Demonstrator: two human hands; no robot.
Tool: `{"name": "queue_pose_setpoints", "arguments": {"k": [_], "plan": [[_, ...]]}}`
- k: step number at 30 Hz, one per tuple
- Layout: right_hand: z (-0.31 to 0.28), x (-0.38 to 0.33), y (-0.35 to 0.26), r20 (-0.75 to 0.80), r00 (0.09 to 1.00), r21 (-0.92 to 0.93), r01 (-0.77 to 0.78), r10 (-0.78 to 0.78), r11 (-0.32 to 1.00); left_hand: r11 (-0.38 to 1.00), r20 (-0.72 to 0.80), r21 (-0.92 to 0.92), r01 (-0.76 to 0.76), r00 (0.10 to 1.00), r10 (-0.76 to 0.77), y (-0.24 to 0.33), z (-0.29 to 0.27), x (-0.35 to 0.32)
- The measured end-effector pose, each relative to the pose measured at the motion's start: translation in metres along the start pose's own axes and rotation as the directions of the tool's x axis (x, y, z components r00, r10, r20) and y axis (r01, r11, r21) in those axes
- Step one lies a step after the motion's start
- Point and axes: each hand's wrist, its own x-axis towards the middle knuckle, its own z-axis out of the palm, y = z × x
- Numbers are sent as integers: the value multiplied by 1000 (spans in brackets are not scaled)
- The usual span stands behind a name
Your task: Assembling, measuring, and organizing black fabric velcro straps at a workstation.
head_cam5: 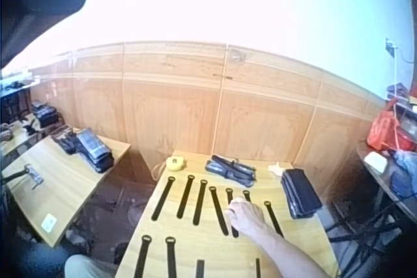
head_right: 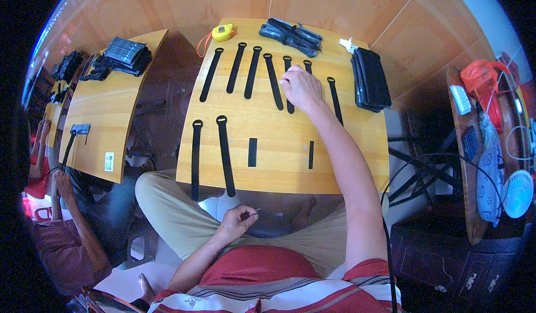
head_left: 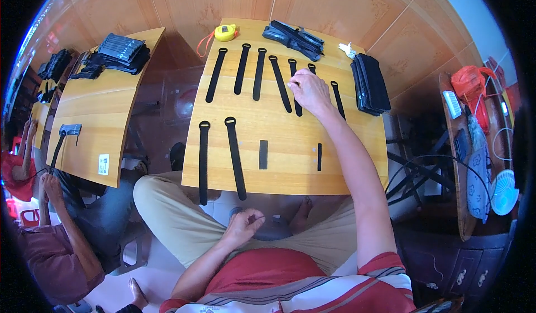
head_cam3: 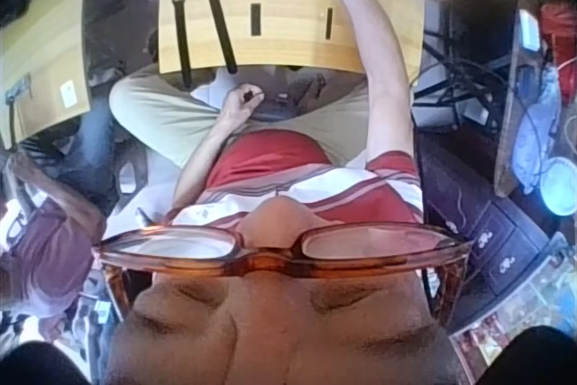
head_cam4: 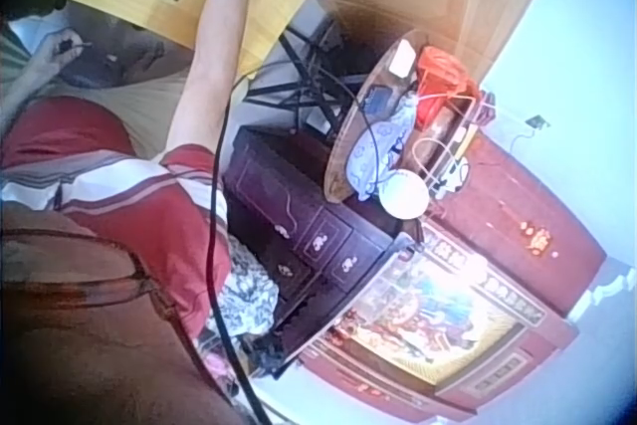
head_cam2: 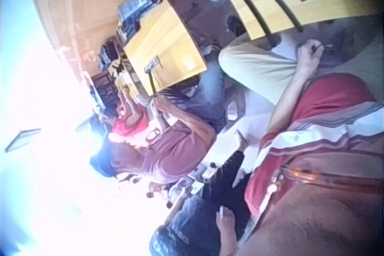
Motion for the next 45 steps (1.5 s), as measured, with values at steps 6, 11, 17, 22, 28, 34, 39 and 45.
{"name": "queue_pose_setpoints", "arguments": {"k": [6, 11, 17, 22, 28, 34, 39, 45], "plan": [[5, -4, -11, 48, 991, -111, 132, -127, 985, 1000, -9, -21, 19, 1000, -19, -1, 1, -1], [5, -1, -15, 49, 991, -135, 132, -127, 982, 998, -3, -19, 52, 999, -52, 5, 0, -1], [10, 8, -18, 57, 992, -124, 119, -113, 985, 1000, -13, -9, 19, 1000, -19, 1, 1, 1], [10, 11, -20, 40, 991, -86, 129, -126, 988, 1000, -14, -18, 15, 1000, -15, -1, 1, 0], [11, 16, -22, 51, 993, -101, 108, -104, 989, 998, -25, -26, 55, 998, -56, 1, 0, -1], [14, 17, -21, 31, 995, -102, 98, -95, 990, 999, -26, -7, 39, 999, -39, 6, -2, -1], [10, 5, -24, -38, 993, -37, 108, -109, 993, 997, -33, 2, 74, 997, -74, 9, -2, -3], [-8, -14, -29, -225, 971, 136, 111, -79, 984, 999, -27, -3, 41, 999, -42, 3, -1, -4]]}}
